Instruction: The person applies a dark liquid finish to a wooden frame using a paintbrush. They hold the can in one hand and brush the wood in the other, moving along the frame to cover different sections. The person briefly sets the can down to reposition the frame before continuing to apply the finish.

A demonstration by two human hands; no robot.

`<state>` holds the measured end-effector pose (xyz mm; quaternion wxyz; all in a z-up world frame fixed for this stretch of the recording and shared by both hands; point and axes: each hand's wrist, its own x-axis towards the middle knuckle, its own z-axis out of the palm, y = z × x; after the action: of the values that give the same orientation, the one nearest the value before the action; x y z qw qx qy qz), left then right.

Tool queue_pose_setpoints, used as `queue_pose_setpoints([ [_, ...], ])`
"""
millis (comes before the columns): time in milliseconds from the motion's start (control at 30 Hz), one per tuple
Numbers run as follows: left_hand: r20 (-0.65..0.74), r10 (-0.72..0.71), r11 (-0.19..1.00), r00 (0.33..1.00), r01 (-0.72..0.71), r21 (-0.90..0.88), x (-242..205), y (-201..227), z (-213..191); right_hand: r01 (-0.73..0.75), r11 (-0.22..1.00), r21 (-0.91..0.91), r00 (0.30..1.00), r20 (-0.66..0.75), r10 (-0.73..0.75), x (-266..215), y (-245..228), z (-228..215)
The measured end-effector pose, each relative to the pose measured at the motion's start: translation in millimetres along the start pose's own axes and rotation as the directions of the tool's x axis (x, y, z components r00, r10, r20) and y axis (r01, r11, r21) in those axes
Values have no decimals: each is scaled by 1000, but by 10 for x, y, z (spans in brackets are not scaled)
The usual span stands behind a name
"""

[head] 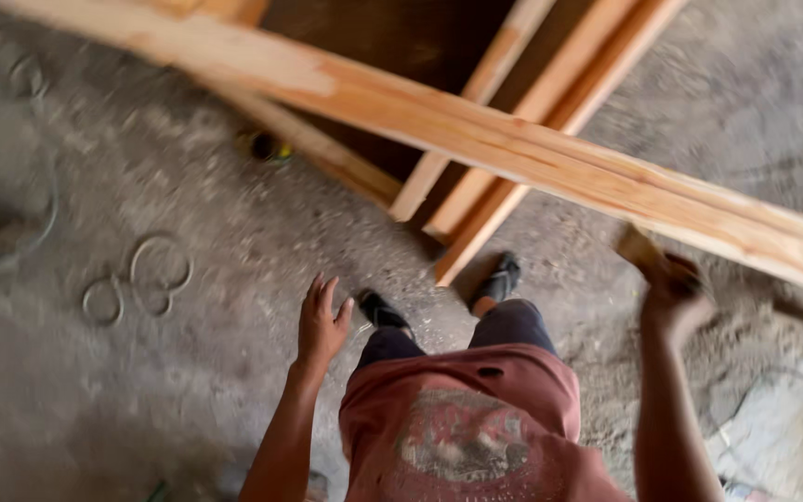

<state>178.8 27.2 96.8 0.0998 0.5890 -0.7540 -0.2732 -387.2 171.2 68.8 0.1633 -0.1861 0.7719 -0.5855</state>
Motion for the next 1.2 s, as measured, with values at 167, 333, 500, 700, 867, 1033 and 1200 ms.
queue_pose_setpoints([
  [167,-274,-107,994,956,100,-37,-852,-1157,-669,-137,956,-261,989,-89,118,-863,-938,-155],
  [333,-421,-212,976,882,211,-49,-1700,-1947,-1164,-164,895,-414,986,-76,146,-1165,-1366,519],
  [500,-548,-267,956,793,291,-46,-2284,-2351,-1453,-65,991,-118,980,181,86,-1008,-1303,1262],
  [700,-490,-569,820,660,503,-275,-2494,-2319,-1499,293,900,-324,911,382,-159,-796,-1028,2029],
  [867,-517,-445,862,731,505,-28,-2357,-2318,-1624,354,909,-221,818,545,-186,-492,-749,2917],
  [1033,-451,-563,805,692,584,-107,-2095,-2159,-1929,361,916,-174,716,681,-153,-207,-605,3919],
  [1200,-365,-546,799,754,600,44,-1446,-1801,-2335,385,920,-69,593,782,-189,-145,-345,4867],
])
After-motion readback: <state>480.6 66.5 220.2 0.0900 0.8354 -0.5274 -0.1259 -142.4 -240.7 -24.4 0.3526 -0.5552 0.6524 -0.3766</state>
